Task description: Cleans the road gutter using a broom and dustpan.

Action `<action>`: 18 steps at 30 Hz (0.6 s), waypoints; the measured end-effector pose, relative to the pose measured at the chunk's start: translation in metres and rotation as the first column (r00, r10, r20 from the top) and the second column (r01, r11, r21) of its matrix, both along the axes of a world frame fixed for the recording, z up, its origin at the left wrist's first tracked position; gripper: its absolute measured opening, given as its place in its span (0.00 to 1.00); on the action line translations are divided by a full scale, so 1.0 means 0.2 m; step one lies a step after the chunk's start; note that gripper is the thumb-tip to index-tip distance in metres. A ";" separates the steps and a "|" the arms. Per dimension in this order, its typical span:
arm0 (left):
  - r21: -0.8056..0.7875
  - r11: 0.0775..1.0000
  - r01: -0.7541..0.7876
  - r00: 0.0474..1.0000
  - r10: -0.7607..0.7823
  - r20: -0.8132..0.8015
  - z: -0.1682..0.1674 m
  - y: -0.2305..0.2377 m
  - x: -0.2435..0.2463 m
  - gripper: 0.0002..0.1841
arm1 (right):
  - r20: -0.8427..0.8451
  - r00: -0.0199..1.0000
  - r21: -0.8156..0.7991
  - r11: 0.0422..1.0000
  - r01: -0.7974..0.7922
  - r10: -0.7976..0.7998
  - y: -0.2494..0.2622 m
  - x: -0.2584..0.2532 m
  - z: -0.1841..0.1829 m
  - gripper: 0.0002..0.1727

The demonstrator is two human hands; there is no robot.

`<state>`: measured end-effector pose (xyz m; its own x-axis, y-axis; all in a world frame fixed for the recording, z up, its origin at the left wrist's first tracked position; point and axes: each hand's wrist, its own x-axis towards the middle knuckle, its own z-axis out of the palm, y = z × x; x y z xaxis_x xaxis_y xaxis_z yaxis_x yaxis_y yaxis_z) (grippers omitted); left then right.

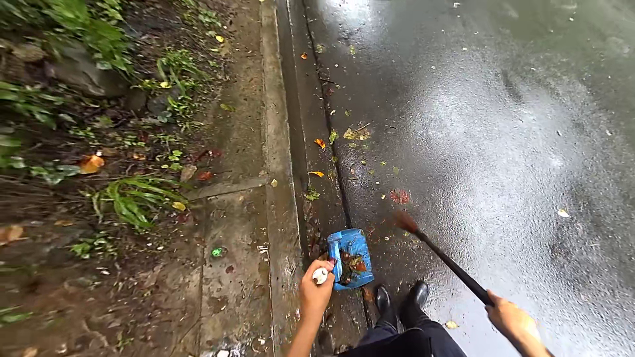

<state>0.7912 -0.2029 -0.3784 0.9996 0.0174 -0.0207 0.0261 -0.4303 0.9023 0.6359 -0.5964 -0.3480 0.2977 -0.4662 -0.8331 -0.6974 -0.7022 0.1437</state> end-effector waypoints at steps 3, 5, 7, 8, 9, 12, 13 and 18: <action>0.007 0.999 -0.048 0.999 0.048 -0.011 -0.03 0.02 0.02 0.08 | -0.056 0.993 -0.004 0.994 -0.107 0.107 0.23 0.18 -0.16 0.30; 0.004 0.998 -0.060 0.998 0.060 -0.015 -0.03 0.06 0.07 0.08 | -0.082 0.972 0.113 0.971 -0.210 0.219 0.29 0.20 -0.12 0.28; -0.017 0.996 -0.083 0.997 0.083 0.002 -0.03 0.12 0.17 0.09 | -0.041 0.971 0.225 0.949 -0.221 0.236 0.17 0.19 -0.04 0.24; -0.033 0.993 -0.109 0.994 0.109 -0.007 -0.01 0.16 0.24 0.10 | -0.008 0.976 0.250 0.945 -0.211 0.220 0.10 0.18 0.01 0.23; -0.053 0.987 -0.149 0.989 0.147 -0.034 0.00 0.20 0.32 0.11 | 0.022 0.982 0.260 0.947 -0.188 0.189 0.02 0.16 0.07 0.25; -0.070 0.957 -0.282 0.956 0.274 -0.107 0.08 0.30 0.54 0.14 | 0.131 0.991 0.262 0.963 -0.054 0.020 -0.21 0.06 0.16 0.31; -0.065 0.947 -0.313 0.945 0.304 -0.125 0.11 0.30 0.59 0.15 | 0.161 0.987 0.251 0.968 -0.021 -0.021 -0.28 0.05 0.17 0.31; -0.037 0.891 -0.452 0.878 0.437 -0.197 0.18 0.24 0.85 0.19 | 0.201 0.978 0.055 0.998 0.041 -0.051 -0.58 0.25 0.06 0.22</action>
<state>0.9620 -0.1542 -0.3434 0.8660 0.4500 -0.2181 0.3616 -0.2623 0.8947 0.6862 -0.7128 -0.3353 0.4420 -0.4424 -0.7804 -0.7401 -0.6714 -0.0386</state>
